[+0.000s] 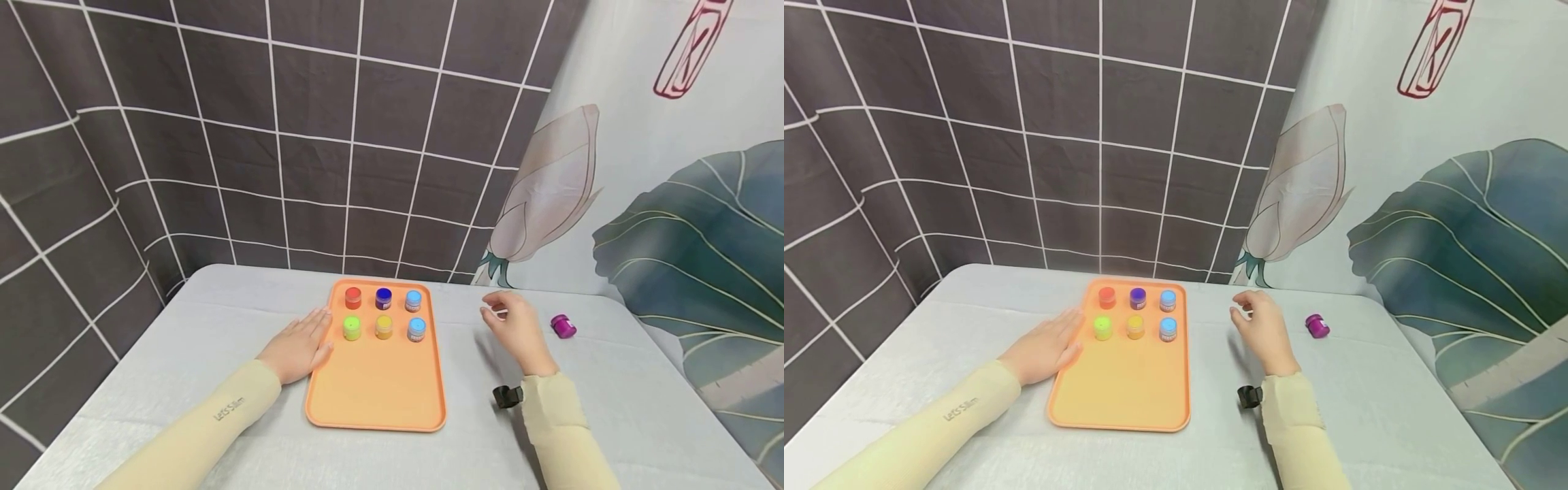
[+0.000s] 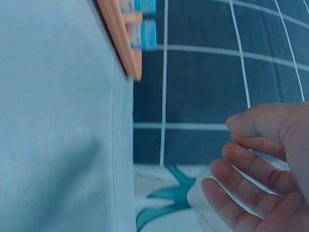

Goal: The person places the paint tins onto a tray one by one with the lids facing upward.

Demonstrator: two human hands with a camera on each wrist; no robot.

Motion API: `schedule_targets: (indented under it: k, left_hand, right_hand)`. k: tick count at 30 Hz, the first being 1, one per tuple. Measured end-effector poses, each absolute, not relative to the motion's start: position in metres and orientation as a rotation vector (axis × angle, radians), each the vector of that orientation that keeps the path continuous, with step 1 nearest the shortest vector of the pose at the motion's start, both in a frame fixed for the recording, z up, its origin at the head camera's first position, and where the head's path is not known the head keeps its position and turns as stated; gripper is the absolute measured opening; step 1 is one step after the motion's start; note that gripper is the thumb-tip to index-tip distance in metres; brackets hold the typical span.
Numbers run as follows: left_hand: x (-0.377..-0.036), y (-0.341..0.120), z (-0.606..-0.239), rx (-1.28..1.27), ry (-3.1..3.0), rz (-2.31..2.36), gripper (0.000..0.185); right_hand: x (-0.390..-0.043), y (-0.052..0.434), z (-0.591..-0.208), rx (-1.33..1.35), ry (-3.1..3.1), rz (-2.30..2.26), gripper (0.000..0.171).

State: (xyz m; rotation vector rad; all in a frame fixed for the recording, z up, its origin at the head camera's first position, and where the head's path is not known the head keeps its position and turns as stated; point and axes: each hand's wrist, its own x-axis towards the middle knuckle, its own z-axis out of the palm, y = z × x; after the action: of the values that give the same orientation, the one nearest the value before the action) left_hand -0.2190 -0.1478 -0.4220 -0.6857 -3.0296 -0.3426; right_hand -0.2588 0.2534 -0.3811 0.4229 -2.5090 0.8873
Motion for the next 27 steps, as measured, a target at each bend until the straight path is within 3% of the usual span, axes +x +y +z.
schedule_targets:
  k: [27]
  left_hand:
    - [-0.224, -0.150, -0.429, -0.683, -3.034, -0.344, 0.062]
  right_hand:
    - [-0.254, 0.343, -0.388, -0.368, -2.427, 0.940, 0.035]
